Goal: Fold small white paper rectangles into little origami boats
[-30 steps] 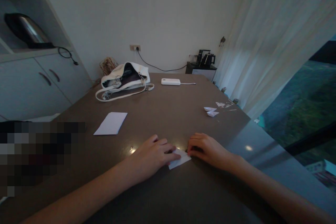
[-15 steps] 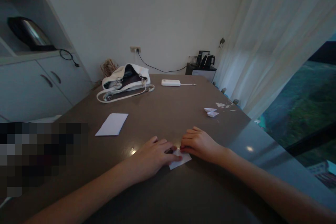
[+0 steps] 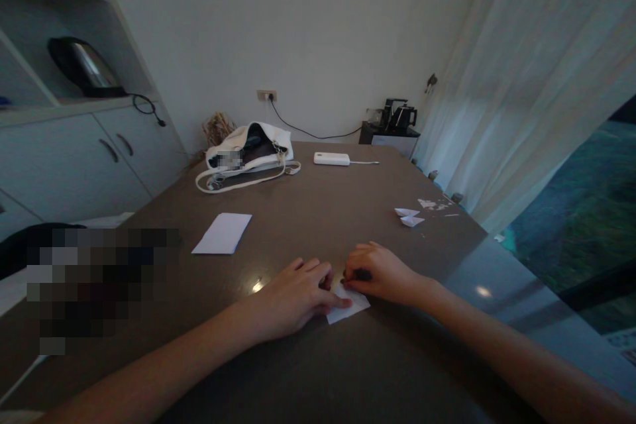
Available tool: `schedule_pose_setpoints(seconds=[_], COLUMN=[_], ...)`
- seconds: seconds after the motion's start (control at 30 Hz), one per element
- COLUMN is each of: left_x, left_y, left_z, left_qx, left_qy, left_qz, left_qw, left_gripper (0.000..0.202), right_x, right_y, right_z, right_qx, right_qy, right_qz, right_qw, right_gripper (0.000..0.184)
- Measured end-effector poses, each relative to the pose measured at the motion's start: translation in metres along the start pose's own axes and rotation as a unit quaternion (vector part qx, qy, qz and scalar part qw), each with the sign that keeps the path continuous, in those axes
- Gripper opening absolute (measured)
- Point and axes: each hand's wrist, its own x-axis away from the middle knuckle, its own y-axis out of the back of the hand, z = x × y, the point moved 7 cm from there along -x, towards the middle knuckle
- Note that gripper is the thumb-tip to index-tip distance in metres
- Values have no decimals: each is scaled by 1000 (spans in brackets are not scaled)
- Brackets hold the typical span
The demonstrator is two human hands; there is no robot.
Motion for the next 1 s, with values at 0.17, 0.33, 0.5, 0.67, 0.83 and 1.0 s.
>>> schedule_pose_setpoints(seconds=[0.17,0.33,0.5,0.67,0.83,1.0], left_x=[-1,-2,-1,-1,-5,-5], left_y=[4,4,4,8,2,-2], left_z=[-4,-7,-4,-3,0,1], left_qx=[-10,-8,47,112,107,119], left_qy=[-7,-4,-2,4,61,69], left_qz=[8,9,24,22,-3,-17], left_qw=[1000,1000,999,993,992,990], left_gripper=[37,36,35,29,28,15], right_x=[-16,-16,3,16,17,19], right_y=[-3,-6,3,4,-1,-1], right_z=[5,2,15,29,27,27], right_qx=[36,-22,-90,-85,-66,-79], right_qy=[12,3,32,54,32,39], right_qz=[-10,-33,-15,46,51,61], right_qw=[999,999,995,994,996,994], right_gripper=[3,2,10,26,19,17])
